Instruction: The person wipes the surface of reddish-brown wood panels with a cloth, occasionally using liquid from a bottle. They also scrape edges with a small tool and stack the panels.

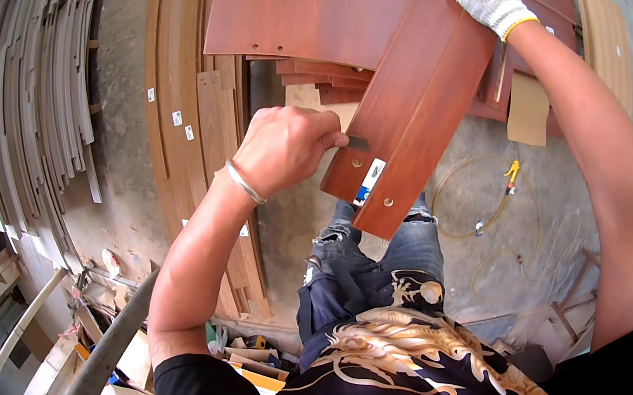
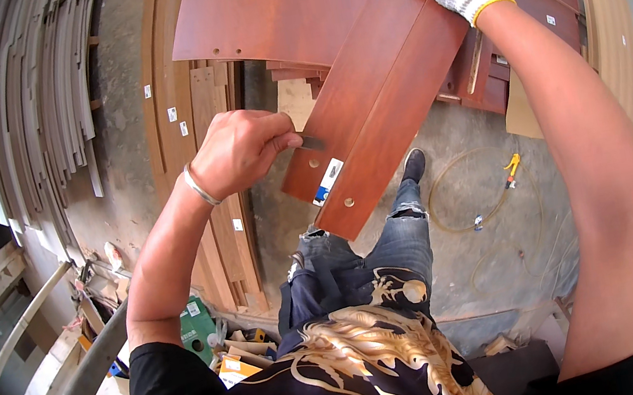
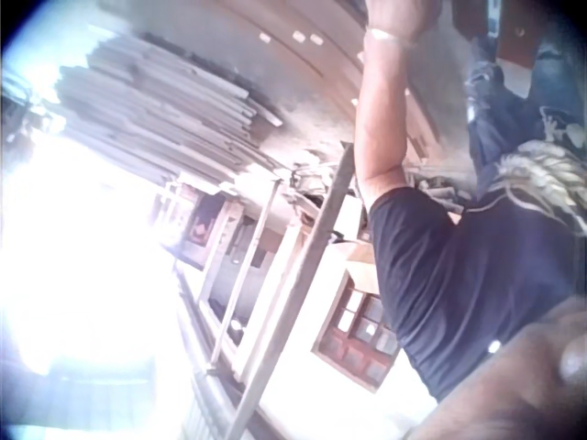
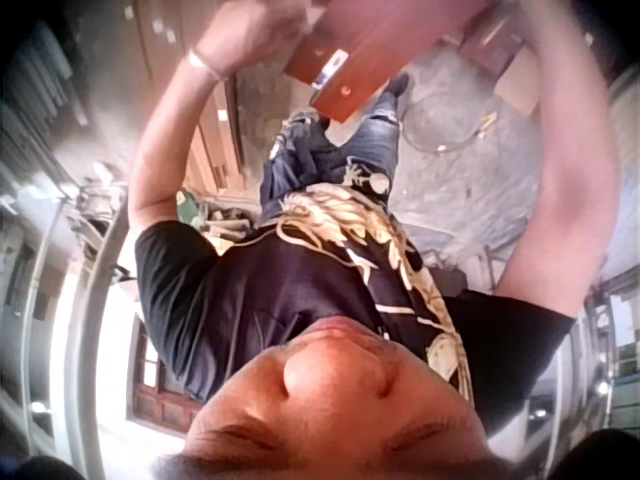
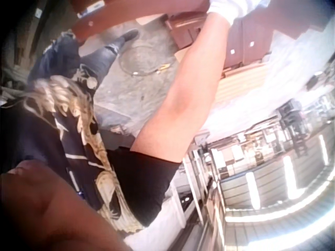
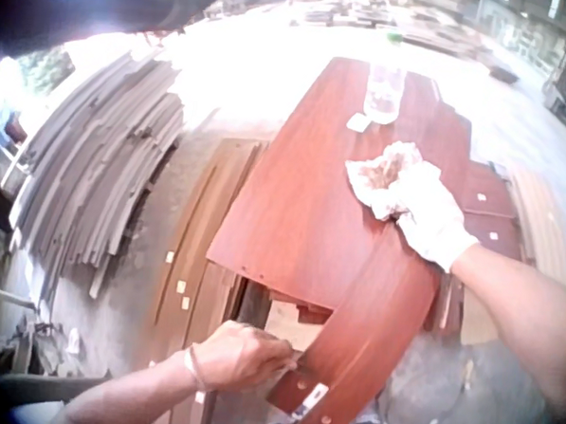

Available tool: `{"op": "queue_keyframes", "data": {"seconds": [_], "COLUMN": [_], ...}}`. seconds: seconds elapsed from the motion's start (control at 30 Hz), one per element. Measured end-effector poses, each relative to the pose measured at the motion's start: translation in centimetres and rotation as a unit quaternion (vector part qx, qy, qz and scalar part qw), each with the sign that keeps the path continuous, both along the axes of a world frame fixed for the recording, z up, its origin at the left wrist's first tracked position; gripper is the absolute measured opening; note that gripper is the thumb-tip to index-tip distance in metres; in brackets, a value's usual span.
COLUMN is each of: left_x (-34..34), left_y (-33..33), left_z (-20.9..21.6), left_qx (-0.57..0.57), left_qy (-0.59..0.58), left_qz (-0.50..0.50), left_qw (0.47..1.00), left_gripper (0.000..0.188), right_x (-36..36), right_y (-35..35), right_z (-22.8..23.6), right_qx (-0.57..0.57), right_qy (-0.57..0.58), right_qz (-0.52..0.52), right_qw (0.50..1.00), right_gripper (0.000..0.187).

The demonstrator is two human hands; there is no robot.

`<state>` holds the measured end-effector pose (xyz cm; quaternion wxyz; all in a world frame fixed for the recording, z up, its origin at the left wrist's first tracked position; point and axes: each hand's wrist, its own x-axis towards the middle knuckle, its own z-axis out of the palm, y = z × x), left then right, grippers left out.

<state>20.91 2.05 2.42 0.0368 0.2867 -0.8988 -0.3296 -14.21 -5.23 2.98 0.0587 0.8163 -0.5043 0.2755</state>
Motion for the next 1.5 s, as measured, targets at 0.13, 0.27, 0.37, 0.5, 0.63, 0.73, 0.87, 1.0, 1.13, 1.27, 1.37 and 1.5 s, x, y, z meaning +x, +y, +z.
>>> {"op": "queue_keyframes", "data": {"seconds": [0.13, 0.27, 0.37, 0.5, 0.63, 0.73, 0.87, 1.0, 1.13, 1.27, 1.37, 1.5], "left_x": [0.7, 1.5, 0.8, 0.3, 1.0, 2.0, 2.6, 2.0, 2.6, 3.7, 4.3, 2.2], "left_y": [0.8, 1.1, 0.9, 0.6, 1.1, 1.7, 2.4, 1.9, 2.2, 3.0, 3.4, 2.1], "left_z": [0.1, 0.1, -0.1, -0.4, -0.3, 0.1, 0.0, -0.3, -0.4, -0.1, -0.5, -0.7], "left_qx": [-0.022, -0.023, -0.032, -0.037, -0.008, -0.010, 0.007, -0.015, -0.002, -0.006, -0.001, -0.029], "left_qy": [0.012, 0.033, 0.034, 0.029, 0.041, 0.026, 0.034, 0.043, 0.051, 0.033, 0.049, 0.072], "left_qz": [-0.010, -0.014, -0.007, -0.003, -0.011, -0.018, -0.003, 0.000, -0.007, -0.012, 0.003, 0.002], "left_qw": [1.000, 0.999, 0.999, 0.999, 0.999, 0.999, 0.999, 0.999, 0.999, 0.999, 0.999, 0.997], "left_gripper": [0.016, 0.014, 0.013, 0.014, 0.016, 0.015, 0.015, 0.015, 0.014, 0.014, 0.013, 0.013], "right_x": [-0.7, -0.8, -0.6, -0.5, -0.8, -0.7, -1.0, 0.1, 0.6, 0.0, -0.4, -0.2], "right_y": [0.0, 0.0, 0.1, 0.3, 0.1, 0.3, 0.1, 0.5, -0.5, -0.7, -0.7, -0.3], "right_z": [-0.4, -1.1, -1.1, -0.4, -1.1, -1.0, -1.5, -0.1, -0.7, -2.1, -1.7, -1.7], "right_qx": [-0.018, -0.011, 0.011, -0.025, -0.004, -0.013, 0.007, -0.017, 0.207, 0.214, 0.146, 0.102], "right_qy": [0.030, -0.006, -0.019, 0.038, -0.005, 0.000, -0.067, 0.012, -0.349, -0.477, -0.225, -0.185], "right_qz": [-0.010, -0.032, -0.033, -0.027, -0.031, -0.024, -0.033, -0.019, 0.012, 0.016, -0.006, -0.028], "right_qw": [0.999, 0.999, 0.999, 0.999, 0.999, 1.000, 0.997, 1.000, 0.914, 0.853, 0.963, 0.977], "right_gripper": [0.008, 0.006, 0.006, 0.008, 0.008, 0.009, 0.010, 0.011, 0.018, 0.020, 0.017, 0.012]}}
